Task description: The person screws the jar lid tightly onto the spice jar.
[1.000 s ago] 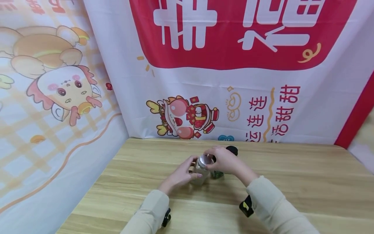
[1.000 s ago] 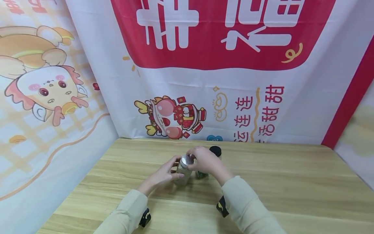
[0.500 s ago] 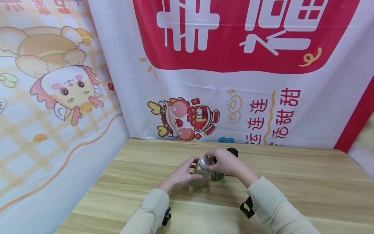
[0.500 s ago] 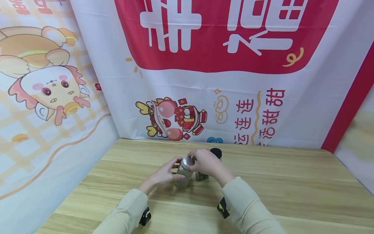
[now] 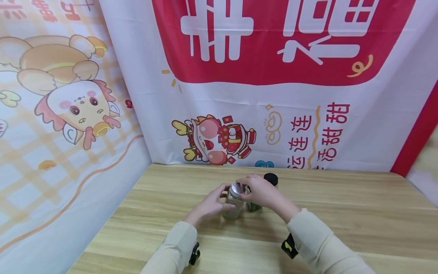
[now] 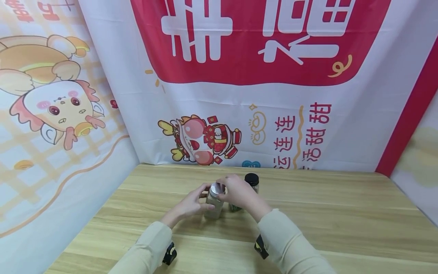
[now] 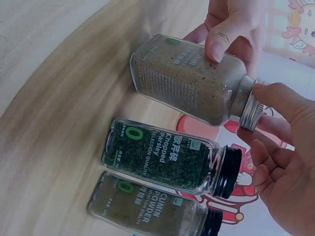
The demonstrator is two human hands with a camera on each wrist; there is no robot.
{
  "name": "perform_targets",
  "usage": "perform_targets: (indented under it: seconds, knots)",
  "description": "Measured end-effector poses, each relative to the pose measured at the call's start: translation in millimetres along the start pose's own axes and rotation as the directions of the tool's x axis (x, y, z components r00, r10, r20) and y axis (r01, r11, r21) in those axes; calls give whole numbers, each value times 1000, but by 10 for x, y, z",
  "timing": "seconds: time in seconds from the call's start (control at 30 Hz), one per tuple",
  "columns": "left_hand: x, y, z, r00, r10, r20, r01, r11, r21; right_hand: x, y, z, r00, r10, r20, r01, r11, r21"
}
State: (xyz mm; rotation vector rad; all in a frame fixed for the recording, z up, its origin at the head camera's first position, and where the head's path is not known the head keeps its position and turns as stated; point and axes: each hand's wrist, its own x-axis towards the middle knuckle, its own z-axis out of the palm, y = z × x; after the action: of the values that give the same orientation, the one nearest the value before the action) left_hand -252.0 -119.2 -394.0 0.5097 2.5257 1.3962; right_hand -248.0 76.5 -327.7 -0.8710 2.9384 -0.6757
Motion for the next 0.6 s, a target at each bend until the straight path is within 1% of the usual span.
perform_targets:
  seconds: [0.07,0.2,0.3,0.37,0.47,0.6]
  knots:
    - [-1,-12,-2,1000,5,-2,-5,1000,4,-3,-2,-7,1000,-12,-7,12,1000,-3]
    - [-3,-51,-1,1000,7,-13,-7,1000,-18,-20,31,-27,999,-37,-37,37,999,21]
    - [-4,-80,2,1000,12,-24,-13,999,-32,-41,92,-48,995,-44,-86,48,998,42]
    - [-3,-93,5,999,18,-29,-19,999,-33,-61,143,-69,990,-42,-137,50,997,52]
    - [0,-106,10,999,21,-37,-22,999,-38,-90,211,-112,972,-17,-235,38,996,82]
    - [-14,-114,-1,999,6,-49,-9,998,-65,-110,291,-169,928,29,-372,15,993,116]
